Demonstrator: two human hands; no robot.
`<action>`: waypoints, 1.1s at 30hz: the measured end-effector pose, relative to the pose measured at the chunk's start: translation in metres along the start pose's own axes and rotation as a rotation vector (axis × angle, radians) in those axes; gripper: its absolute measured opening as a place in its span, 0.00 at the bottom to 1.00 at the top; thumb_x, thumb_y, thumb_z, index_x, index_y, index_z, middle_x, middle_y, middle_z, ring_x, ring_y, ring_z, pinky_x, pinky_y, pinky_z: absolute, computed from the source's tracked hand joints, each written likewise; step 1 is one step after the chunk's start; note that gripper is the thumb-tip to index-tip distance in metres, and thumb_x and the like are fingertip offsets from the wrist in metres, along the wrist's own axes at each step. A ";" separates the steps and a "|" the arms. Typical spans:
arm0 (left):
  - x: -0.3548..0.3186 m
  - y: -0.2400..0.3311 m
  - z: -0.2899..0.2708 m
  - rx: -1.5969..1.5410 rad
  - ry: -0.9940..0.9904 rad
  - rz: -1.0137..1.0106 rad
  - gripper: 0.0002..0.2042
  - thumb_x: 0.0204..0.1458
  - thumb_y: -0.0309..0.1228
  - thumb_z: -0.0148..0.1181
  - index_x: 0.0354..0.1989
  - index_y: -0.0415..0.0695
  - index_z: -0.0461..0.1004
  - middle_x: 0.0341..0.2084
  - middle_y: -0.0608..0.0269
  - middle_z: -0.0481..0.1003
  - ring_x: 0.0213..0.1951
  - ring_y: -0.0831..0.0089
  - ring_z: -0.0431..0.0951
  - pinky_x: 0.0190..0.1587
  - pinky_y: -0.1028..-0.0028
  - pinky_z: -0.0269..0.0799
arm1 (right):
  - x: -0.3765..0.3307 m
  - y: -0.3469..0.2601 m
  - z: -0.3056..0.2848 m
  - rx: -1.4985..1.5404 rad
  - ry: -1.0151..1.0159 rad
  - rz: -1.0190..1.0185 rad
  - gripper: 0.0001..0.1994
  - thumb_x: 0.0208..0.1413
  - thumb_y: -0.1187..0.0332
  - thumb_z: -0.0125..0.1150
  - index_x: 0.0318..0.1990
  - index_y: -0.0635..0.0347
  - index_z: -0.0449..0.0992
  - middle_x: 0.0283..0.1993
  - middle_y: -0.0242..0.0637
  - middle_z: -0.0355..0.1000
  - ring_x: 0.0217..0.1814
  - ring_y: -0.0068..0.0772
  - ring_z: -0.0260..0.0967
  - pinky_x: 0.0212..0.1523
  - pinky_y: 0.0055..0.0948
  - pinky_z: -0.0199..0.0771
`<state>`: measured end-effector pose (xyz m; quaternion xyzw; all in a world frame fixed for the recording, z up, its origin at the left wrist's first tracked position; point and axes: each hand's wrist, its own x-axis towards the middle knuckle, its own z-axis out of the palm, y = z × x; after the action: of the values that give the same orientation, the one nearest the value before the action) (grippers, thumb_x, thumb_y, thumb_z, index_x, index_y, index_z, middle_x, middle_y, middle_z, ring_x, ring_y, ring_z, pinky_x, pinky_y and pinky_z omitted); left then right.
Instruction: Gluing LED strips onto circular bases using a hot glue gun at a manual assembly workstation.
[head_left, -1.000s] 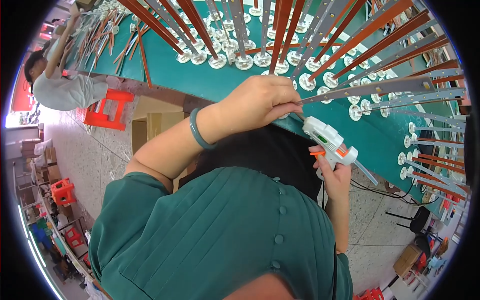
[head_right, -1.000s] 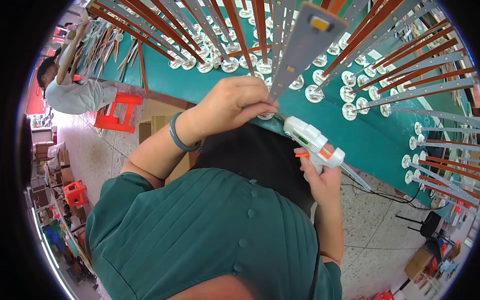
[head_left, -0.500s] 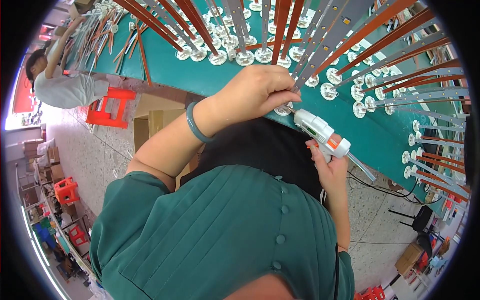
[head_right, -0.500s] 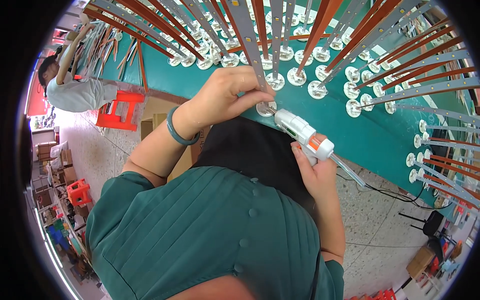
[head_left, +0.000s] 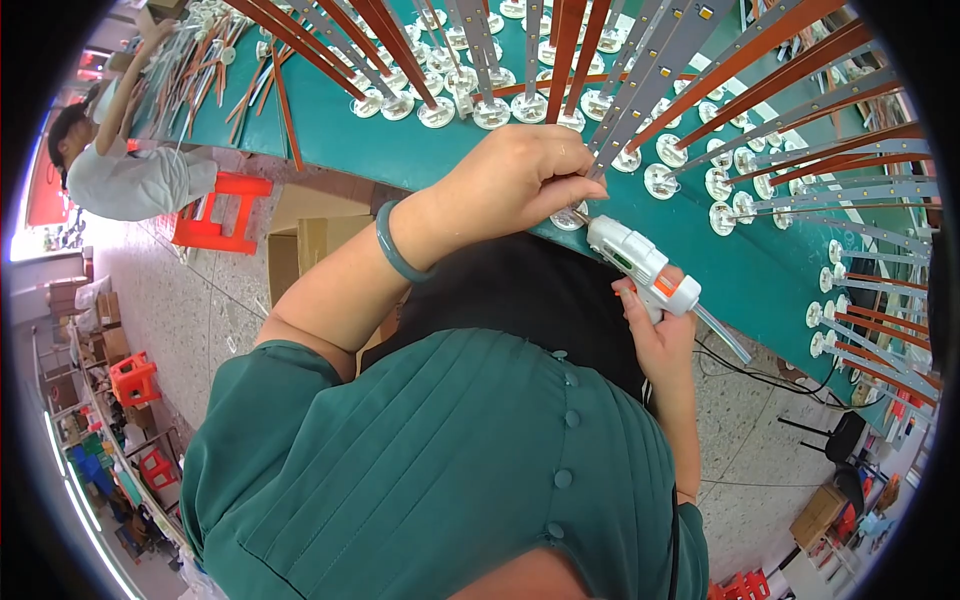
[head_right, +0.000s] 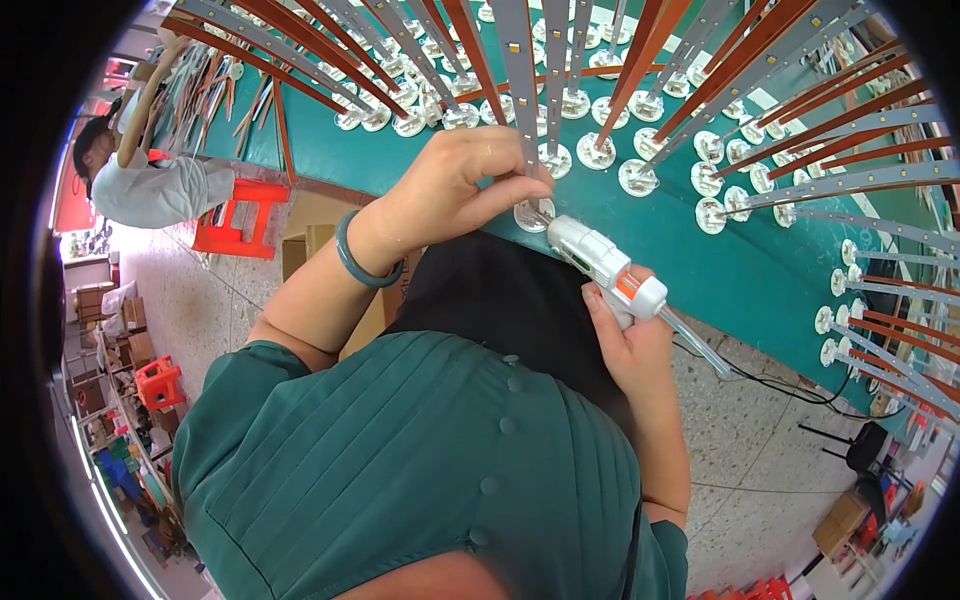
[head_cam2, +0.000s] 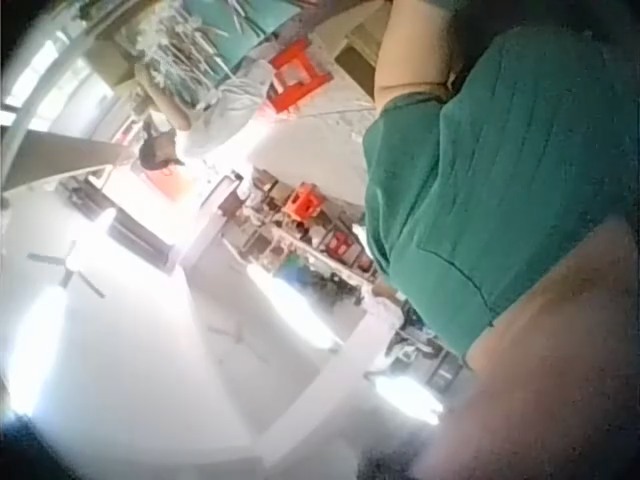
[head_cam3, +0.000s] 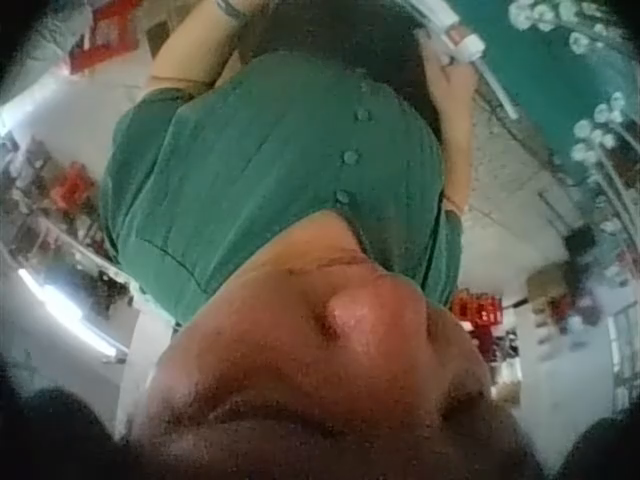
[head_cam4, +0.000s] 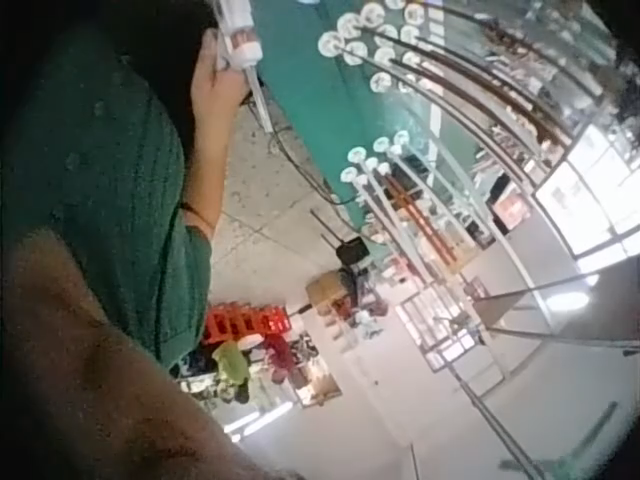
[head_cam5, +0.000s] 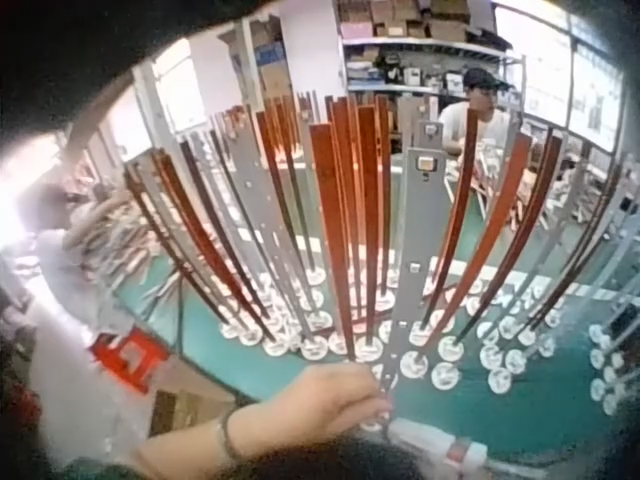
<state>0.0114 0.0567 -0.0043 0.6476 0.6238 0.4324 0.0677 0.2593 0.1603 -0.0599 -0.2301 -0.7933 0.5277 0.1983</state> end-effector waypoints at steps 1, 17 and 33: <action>0.000 0.000 0.000 -0.008 -0.001 -0.002 0.08 0.51 0.28 0.66 0.25 0.38 0.74 0.26 0.60 0.78 0.29 0.62 0.80 0.31 0.71 0.74 | 0.000 0.001 0.000 0.001 0.000 0.000 0.13 0.58 0.75 0.59 0.50 0.64 0.70 0.37 0.32 0.77 0.30 0.13 0.65 0.30 0.17 0.66; -0.003 0.003 0.000 -0.007 -0.016 -0.020 0.06 0.51 0.28 0.65 0.27 0.39 0.76 0.27 0.60 0.78 0.30 0.62 0.80 0.32 0.71 0.74 | 0.001 -0.006 0.004 -0.007 0.050 0.070 0.12 0.55 0.72 0.64 0.45 0.67 0.72 0.36 0.39 0.74 0.38 0.27 0.71 0.41 0.27 0.71; -0.005 0.002 0.001 -0.034 -0.030 -0.029 0.04 0.52 0.26 0.64 0.32 0.39 0.78 0.28 0.60 0.77 0.30 0.62 0.78 0.33 0.70 0.74 | -0.002 -0.003 0.005 -0.054 0.092 0.026 0.10 0.55 0.72 0.63 0.41 0.64 0.70 0.29 0.31 0.70 0.29 0.17 0.68 0.29 0.19 0.68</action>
<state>0.0142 0.0525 -0.0061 0.6435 0.6247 0.4322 0.0945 0.2576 0.1540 -0.0596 -0.2698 -0.7942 0.4974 0.2214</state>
